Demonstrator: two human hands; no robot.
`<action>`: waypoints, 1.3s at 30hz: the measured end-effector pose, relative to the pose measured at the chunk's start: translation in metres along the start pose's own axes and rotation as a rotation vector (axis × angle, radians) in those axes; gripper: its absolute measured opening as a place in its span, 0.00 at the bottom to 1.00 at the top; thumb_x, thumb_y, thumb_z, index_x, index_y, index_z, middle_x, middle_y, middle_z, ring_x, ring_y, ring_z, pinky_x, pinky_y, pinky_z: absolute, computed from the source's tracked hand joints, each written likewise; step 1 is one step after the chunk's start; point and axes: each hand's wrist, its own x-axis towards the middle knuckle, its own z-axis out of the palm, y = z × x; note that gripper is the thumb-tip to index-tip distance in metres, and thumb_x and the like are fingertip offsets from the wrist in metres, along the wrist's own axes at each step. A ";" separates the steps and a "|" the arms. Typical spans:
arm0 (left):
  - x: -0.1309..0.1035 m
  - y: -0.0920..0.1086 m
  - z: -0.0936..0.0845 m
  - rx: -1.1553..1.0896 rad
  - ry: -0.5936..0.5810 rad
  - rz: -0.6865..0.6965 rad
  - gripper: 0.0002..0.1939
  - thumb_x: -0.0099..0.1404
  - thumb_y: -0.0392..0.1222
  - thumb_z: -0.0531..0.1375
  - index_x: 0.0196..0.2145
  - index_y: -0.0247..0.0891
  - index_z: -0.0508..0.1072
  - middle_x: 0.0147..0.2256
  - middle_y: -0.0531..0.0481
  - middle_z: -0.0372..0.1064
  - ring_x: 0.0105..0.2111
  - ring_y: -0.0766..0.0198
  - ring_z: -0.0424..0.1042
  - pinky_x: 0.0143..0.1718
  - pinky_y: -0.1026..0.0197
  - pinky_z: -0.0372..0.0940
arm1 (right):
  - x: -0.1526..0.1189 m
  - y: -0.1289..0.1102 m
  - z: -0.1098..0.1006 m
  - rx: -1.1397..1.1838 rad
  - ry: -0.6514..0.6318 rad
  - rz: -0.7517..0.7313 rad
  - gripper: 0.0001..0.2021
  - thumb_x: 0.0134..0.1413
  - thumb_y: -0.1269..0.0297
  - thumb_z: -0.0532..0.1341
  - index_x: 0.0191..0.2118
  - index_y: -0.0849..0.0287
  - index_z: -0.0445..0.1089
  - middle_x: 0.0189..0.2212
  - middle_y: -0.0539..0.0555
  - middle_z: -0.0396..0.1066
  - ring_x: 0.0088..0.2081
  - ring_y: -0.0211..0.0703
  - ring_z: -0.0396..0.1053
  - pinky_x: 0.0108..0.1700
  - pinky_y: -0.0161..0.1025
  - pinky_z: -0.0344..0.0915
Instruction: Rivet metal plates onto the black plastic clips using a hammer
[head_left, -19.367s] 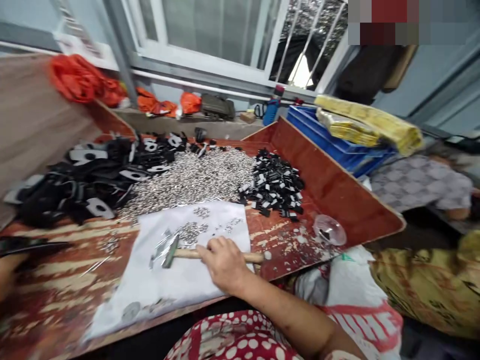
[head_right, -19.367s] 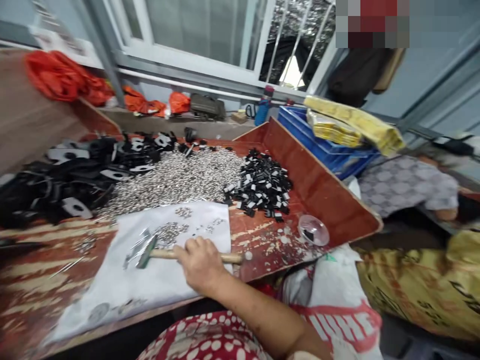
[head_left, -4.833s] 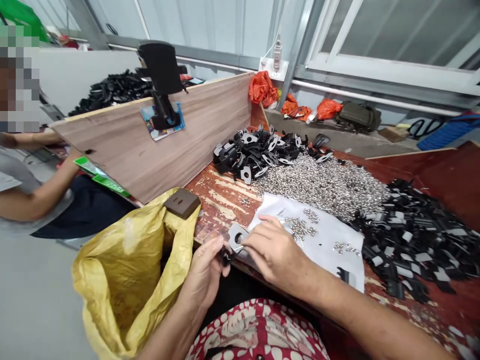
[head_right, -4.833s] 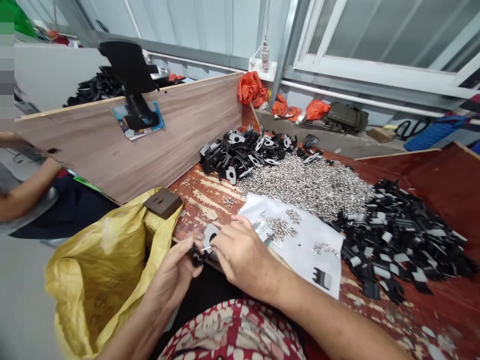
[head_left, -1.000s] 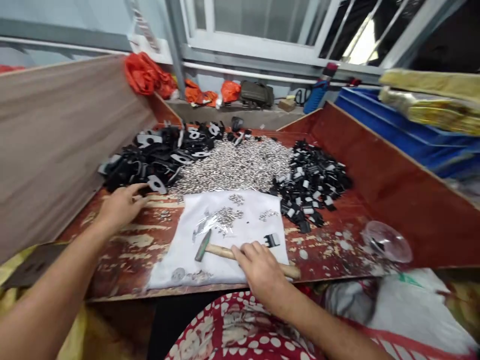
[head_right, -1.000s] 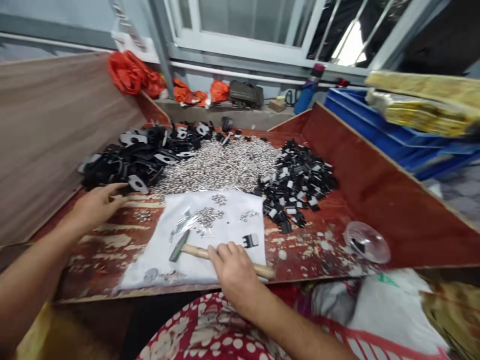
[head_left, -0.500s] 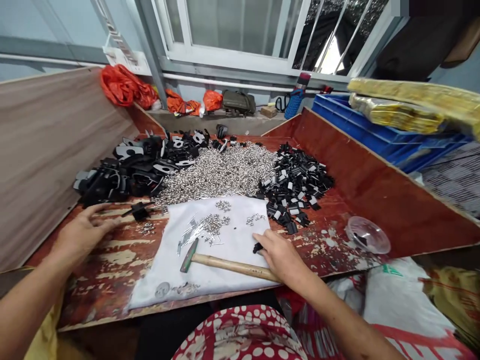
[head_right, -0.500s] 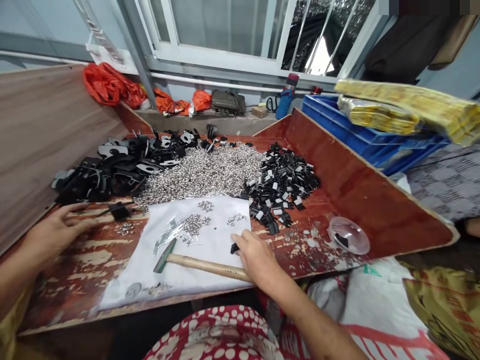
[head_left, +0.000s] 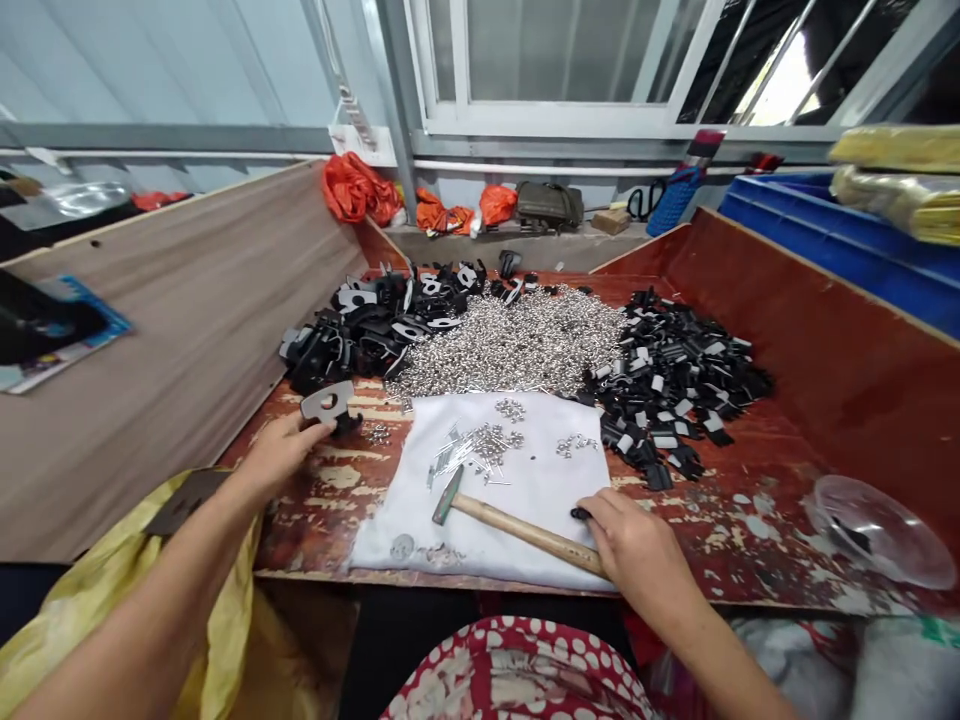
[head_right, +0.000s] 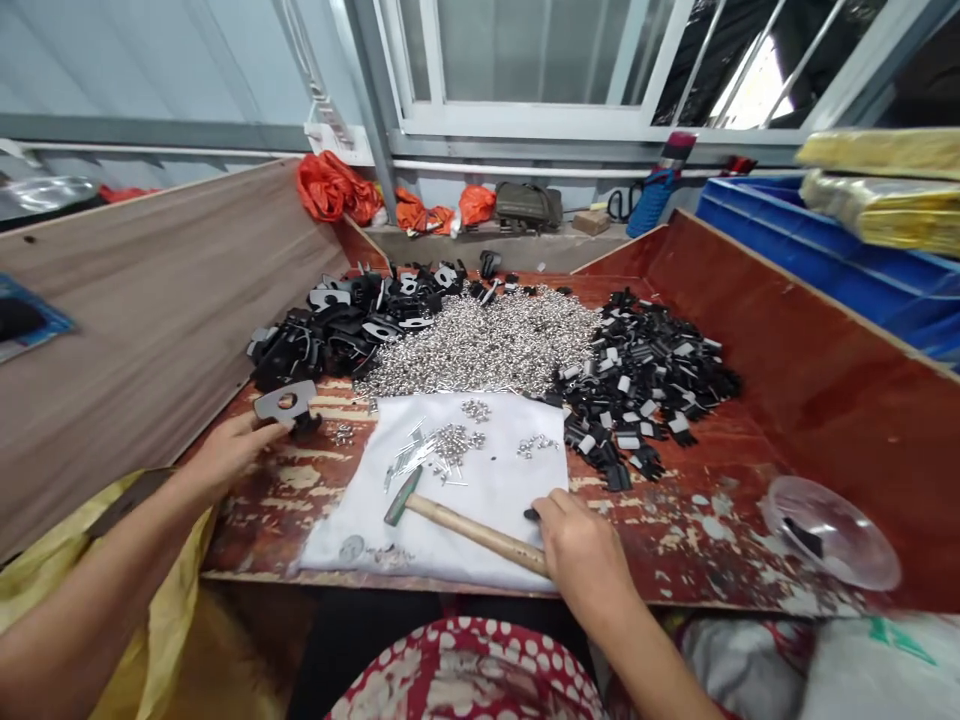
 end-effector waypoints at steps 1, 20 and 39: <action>-0.011 -0.002 -0.003 -0.015 -0.068 -0.025 0.21 0.51 0.58 0.62 0.34 0.38 0.74 0.20 0.52 0.68 0.20 0.57 0.66 0.21 0.59 0.60 | 0.000 0.000 0.000 -0.013 0.008 -0.011 0.11 0.61 0.77 0.56 0.42 0.56 0.73 0.35 0.53 0.72 0.37 0.46 0.72 0.36 0.39 0.62; -0.109 -0.029 0.034 -0.079 0.004 0.071 0.22 0.58 0.58 0.64 0.43 0.40 0.79 0.27 0.51 0.68 0.29 0.56 0.71 0.33 0.55 0.70 | 0.010 -0.029 -0.030 0.375 0.272 -0.208 0.12 0.65 0.70 0.56 0.45 0.56 0.77 0.37 0.56 0.78 0.40 0.49 0.74 0.45 0.46 0.70; -0.216 0.073 0.117 -1.011 -0.353 -0.084 0.10 0.59 0.48 0.71 0.32 0.37 0.83 0.44 0.45 0.64 0.37 0.62 0.66 0.30 0.66 0.72 | 0.036 -0.121 -0.011 0.949 0.378 -0.239 0.16 0.59 0.74 0.60 0.45 0.48 0.79 0.35 0.48 0.80 0.43 0.44 0.76 0.70 0.63 0.40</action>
